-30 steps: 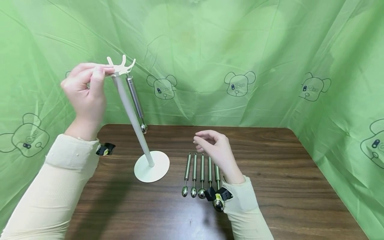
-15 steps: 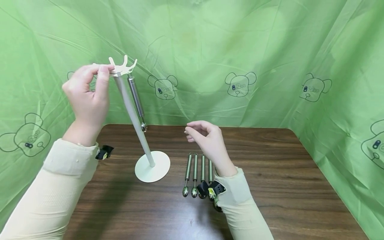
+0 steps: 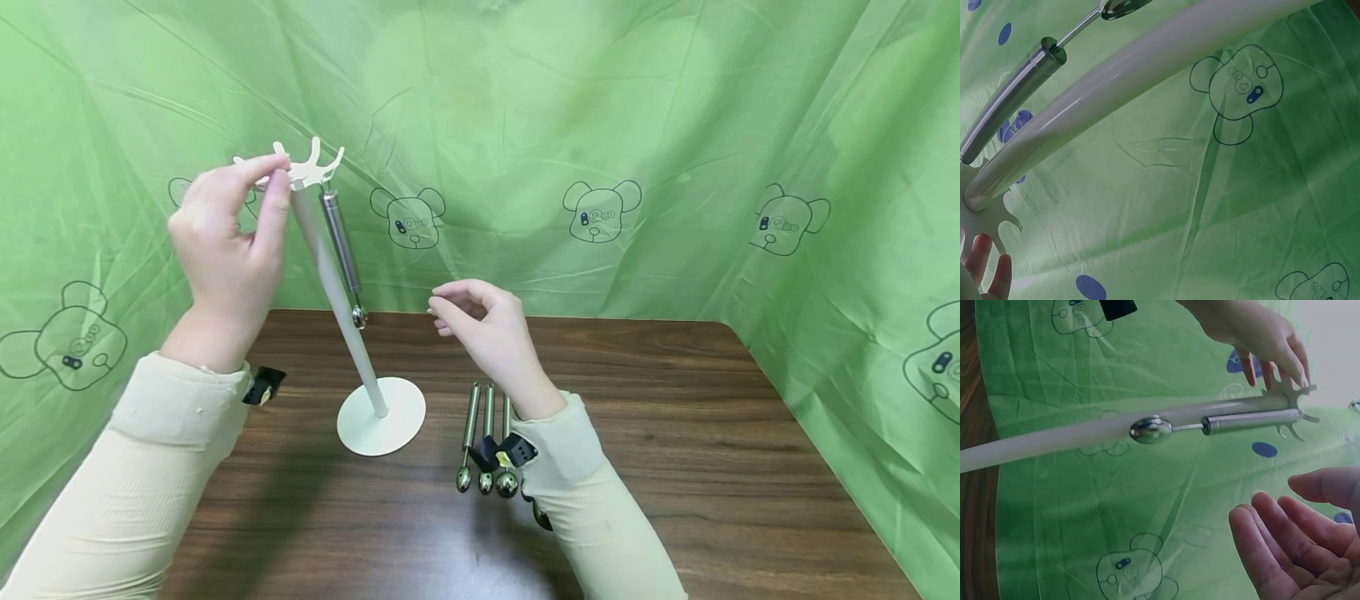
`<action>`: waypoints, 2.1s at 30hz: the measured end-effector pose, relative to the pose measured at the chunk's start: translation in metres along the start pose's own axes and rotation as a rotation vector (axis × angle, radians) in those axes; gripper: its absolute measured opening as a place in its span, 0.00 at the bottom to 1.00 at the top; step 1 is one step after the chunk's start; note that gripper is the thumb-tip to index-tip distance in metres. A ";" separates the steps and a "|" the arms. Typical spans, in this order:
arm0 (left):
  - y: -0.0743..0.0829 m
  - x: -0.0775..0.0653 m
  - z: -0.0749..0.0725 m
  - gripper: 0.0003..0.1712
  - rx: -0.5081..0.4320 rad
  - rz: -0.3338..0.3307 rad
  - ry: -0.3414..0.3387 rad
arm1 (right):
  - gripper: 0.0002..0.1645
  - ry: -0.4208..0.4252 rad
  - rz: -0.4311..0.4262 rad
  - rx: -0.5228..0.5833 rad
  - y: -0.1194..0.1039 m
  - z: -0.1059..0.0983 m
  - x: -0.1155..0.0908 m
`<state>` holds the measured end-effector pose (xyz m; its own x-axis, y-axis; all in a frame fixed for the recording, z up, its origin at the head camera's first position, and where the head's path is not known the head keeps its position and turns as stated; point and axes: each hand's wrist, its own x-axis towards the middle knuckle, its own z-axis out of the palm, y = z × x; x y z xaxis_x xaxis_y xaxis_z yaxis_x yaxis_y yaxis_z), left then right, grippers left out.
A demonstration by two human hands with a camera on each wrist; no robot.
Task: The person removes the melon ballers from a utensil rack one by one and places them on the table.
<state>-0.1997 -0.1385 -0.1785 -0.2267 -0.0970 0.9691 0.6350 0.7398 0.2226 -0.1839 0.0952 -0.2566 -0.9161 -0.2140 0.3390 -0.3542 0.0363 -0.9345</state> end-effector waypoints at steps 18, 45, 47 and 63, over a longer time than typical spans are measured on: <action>0.000 -0.002 0.003 0.15 0.027 0.041 -0.021 | 0.13 -0.051 -0.034 -0.124 -0.010 0.044 0.027; -0.003 -0.002 0.006 0.17 -0.017 -0.062 0.061 | 0.15 -0.117 -0.098 -0.184 -0.025 0.067 0.048; -0.004 -0.001 0.006 0.17 -0.017 -0.062 0.062 | 0.14 -0.102 -0.092 -0.162 -0.025 0.067 0.047; -0.002 0.000 0.006 0.18 -0.027 -0.076 0.078 | 0.15 -0.010 -0.114 0.063 -0.040 0.040 0.025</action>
<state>-0.2052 -0.1361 -0.1799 -0.2176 -0.2045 0.9544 0.6377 0.7104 0.2977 -0.1850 0.0496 -0.2151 -0.8683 -0.2231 0.4429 -0.4434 -0.0508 -0.8949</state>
